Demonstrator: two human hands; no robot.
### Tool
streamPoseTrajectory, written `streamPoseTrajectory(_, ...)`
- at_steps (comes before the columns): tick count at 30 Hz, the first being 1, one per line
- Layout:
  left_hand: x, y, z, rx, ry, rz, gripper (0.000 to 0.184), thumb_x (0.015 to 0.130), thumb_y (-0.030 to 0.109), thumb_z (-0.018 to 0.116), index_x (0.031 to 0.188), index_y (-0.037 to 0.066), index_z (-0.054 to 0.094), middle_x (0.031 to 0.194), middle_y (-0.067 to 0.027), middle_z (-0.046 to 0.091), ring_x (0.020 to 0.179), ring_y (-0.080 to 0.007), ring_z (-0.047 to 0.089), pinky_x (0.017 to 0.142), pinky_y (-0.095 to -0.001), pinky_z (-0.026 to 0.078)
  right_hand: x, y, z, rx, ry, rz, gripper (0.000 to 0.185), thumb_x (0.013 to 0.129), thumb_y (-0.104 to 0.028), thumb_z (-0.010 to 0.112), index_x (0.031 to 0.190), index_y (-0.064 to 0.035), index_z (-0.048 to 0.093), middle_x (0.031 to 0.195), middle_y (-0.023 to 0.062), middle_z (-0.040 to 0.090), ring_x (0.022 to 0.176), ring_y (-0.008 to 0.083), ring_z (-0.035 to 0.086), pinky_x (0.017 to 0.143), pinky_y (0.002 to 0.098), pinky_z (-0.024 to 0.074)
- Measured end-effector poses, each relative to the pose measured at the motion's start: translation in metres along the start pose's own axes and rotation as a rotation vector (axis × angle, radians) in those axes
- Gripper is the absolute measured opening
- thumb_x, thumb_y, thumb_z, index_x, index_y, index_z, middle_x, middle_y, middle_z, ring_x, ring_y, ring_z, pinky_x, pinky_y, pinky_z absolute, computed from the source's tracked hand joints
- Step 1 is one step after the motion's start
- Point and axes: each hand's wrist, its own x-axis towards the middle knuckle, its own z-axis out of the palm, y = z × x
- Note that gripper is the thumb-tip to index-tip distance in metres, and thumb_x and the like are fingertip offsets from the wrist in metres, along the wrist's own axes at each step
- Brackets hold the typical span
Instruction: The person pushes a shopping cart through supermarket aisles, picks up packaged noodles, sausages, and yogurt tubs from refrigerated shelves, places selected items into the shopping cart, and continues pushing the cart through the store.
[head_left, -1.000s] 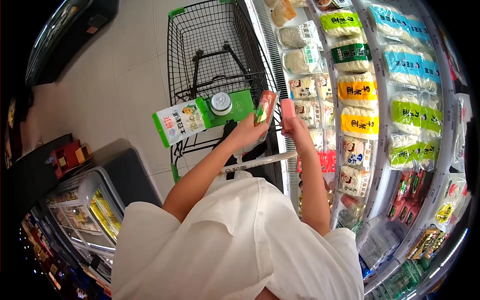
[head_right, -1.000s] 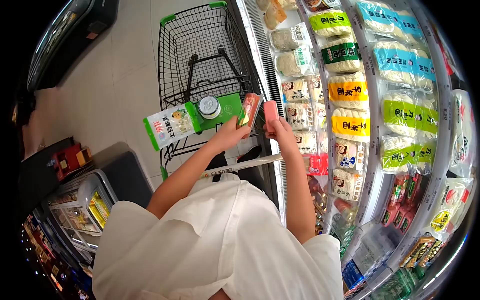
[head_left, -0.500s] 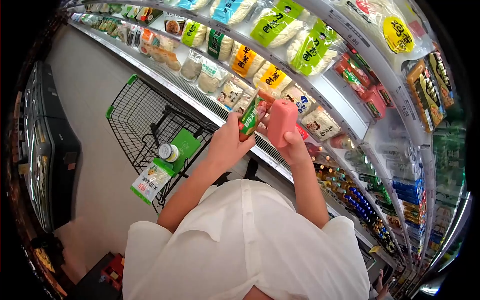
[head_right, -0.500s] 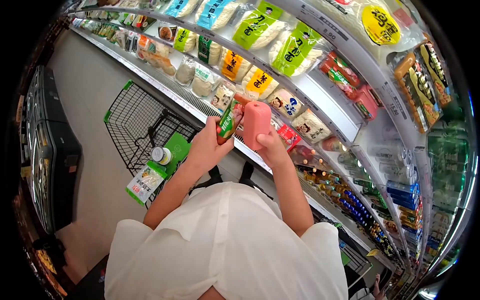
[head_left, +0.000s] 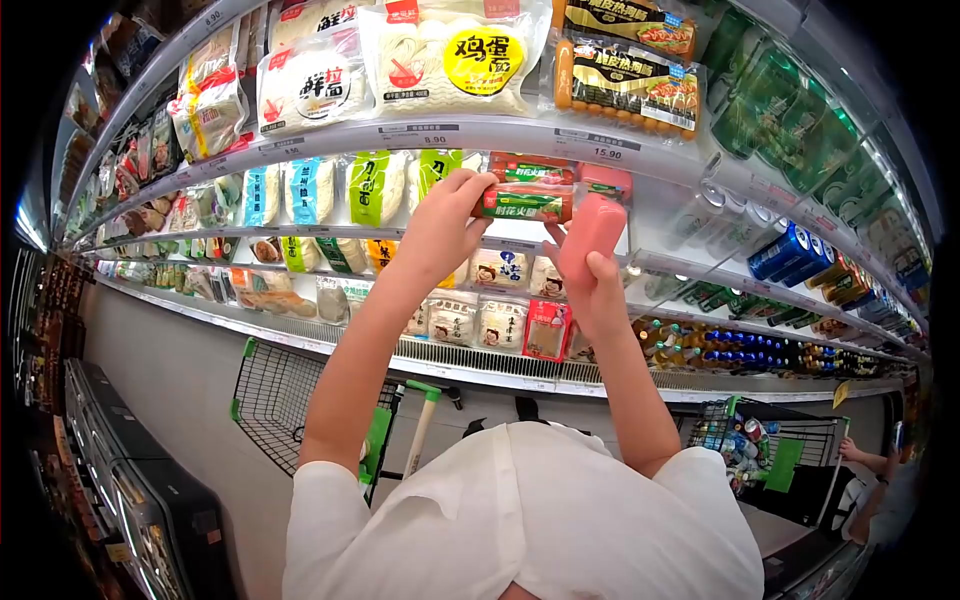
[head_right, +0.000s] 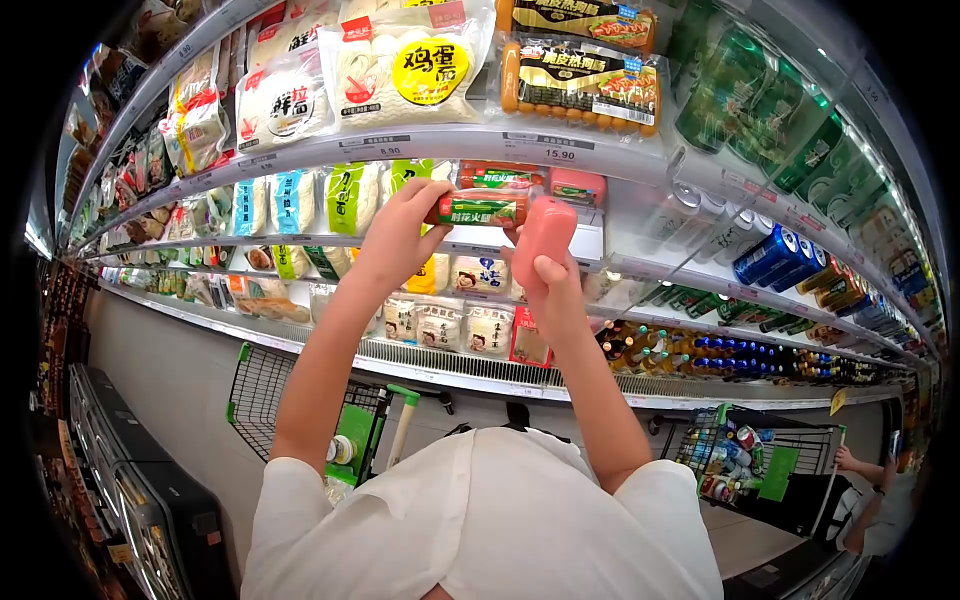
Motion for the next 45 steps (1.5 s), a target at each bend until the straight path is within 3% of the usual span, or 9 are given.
streamPoseTrajectory(13, 0.136, -0.092, 0.058, 0.085, -0.435, -0.269, 0.033, 0.105, 0.039, 0.062, 0.114, 0.012, 0.080, 0.098, -0.0039, 0.084, 0.103, -0.0209, 0.075, 0.095, -0.0406, 0.056, 0.116, 0.022, -0.031, -0.631, 0.236, -0.272, 0.030, 0.103, -0.021, 0.076, 0.127, -0.0065, 0.066, 0.112, 0.0014, 0.069, 0.100, 0.0102, 0.066, 0.090, 0.0299, 0.0541)
streamPoseTrajectory(19, 0.136, -0.104, 0.076, 0.301, -0.271, -0.161, 0.040, 0.108, 0.038, 0.054, 0.136, 0.015, 0.071, 0.139, -0.0108, 0.075, 0.130, -0.0311, 0.069, 0.113, -0.0449, 0.051, 0.090, 0.013, -0.039, -0.714, 0.464, -0.330, 0.044, 0.106, -0.037, 0.078, 0.131, -0.0032, 0.065, 0.113, 0.0059, 0.072, 0.099, 0.0147, 0.067, 0.091, 0.0343, 0.0554)
streamPoseTrajectory(23, 0.135, -0.081, 0.059, 0.406, -0.371, -0.118, 0.043, 0.109, 0.039, 0.051, 0.138, 0.012, 0.069, 0.143, -0.0125, 0.072, 0.133, -0.0322, 0.068, 0.116, -0.0454, 0.050, 0.055, 0.008, -0.029, -1.043, 0.518, -0.302, 0.056, 0.104, -0.041, 0.081, 0.141, -0.0037, 0.062, 0.118, 0.0133, 0.075, 0.105, 0.0221, 0.072, 0.097, 0.0376, 0.0552)
streamPoseTrajectory(27, 0.136, -0.074, 0.072, 0.249, -0.429, 0.016, 0.051, 0.109, 0.048, 0.056, 0.139, 0.009, 0.069, 0.136, -0.0156, 0.075, 0.125, -0.0315, 0.072, 0.111, -0.0436, 0.053, 0.048, -0.007, -0.021, -1.472, 0.392, -0.551, 0.058, 0.091, -0.018, 0.090, 0.143, -0.0097, 0.067, 0.127, 0.0117, 0.069, 0.114, 0.0297, 0.072, 0.097, 0.0408, 0.0579)
streamPoseTrajectory(32, 0.115, -0.015, 0.087, -0.554, -0.657, -0.123, 0.068, 0.094, 0.055, 0.085, 0.139, 0.005, 0.073, 0.118, -0.0086, 0.078, 0.106, -0.0176, 0.071, 0.098, -0.0350, 0.057, 0.059, -0.025, -0.007, -1.466, 0.289, -0.434, 0.063, 0.085, -0.017, 0.092, 0.143, -0.0143, 0.068, 0.142, 0.0153, 0.061, 0.127, 0.0402, 0.064, 0.105, 0.0487, 0.0559)
streamPoseTrajectory(35, 0.121, -0.009, 0.089, -0.489, -0.597, -0.291, 0.064, 0.091, 0.048, 0.090, 0.138, 0.006, 0.075, 0.120, -0.0055, 0.078, 0.107, -0.0145, 0.070, 0.099, -0.0336, 0.056, 0.070, -0.023, -0.011, -1.559, 0.399, -0.587, 0.069, 0.086, -0.016, 0.091, 0.149, -0.0119, 0.062, 0.149, 0.0215, 0.055, 0.132, 0.0442, 0.060, 0.108, 0.0518, 0.0541)
streamPoseTrajectory(39, 0.134, 0.012, 0.075, -0.287, -0.567, -0.375, 0.072, 0.092, 0.070, 0.077, 0.139, 0.016, 0.079, 0.126, -0.0058, 0.081, 0.114, -0.0192, 0.072, 0.105, -0.0330, 0.053, 0.061, -0.016, -0.015, -1.524, 0.507, -0.693, 0.082, 0.096, -0.018, 0.084, 0.164, -0.0026, 0.041, 0.157, 0.0256, 0.050, 0.144, 0.0457, 0.054, 0.116, 0.0523, 0.0497)
streamPoseTrajectory(43, 0.157, -0.014, 0.130, -0.379, -0.648, -0.296, 0.056, 0.108, 0.060, 0.067, 0.136, 0.014, 0.081, 0.122, -0.0008, 0.080, 0.114, -0.0120, 0.068, 0.102, -0.0264, 0.050, 0.060, -0.002, -0.032, -1.376, 0.485, -0.533, 0.079, 0.104, -0.012, 0.070, 0.170, 0.0044, 0.030, 0.164, 0.0321, 0.046, 0.150, 0.0495, 0.049, 0.125, 0.0526, 0.0410)
streamPoseTrajectory(45, 0.163, -0.020, 0.145, -0.307, -0.727, -0.183, 0.067, 0.113, 0.064, 0.054, 0.155, 0.013, 0.067, 0.147, -0.0051, 0.072, 0.134, -0.0173, 0.063, 0.116, -0.0317, 0.046, 0.070, 0.000, -0.040, -1.283, 0.502, -0.494, 0.075, 0.106, -0.012, 0.067, 0.170, 0.0052, 0.031, 0.163, 0.0327, 0.047, 0.149, 0.0492, 0.051, 0.124, 0.0513, 0.0421)
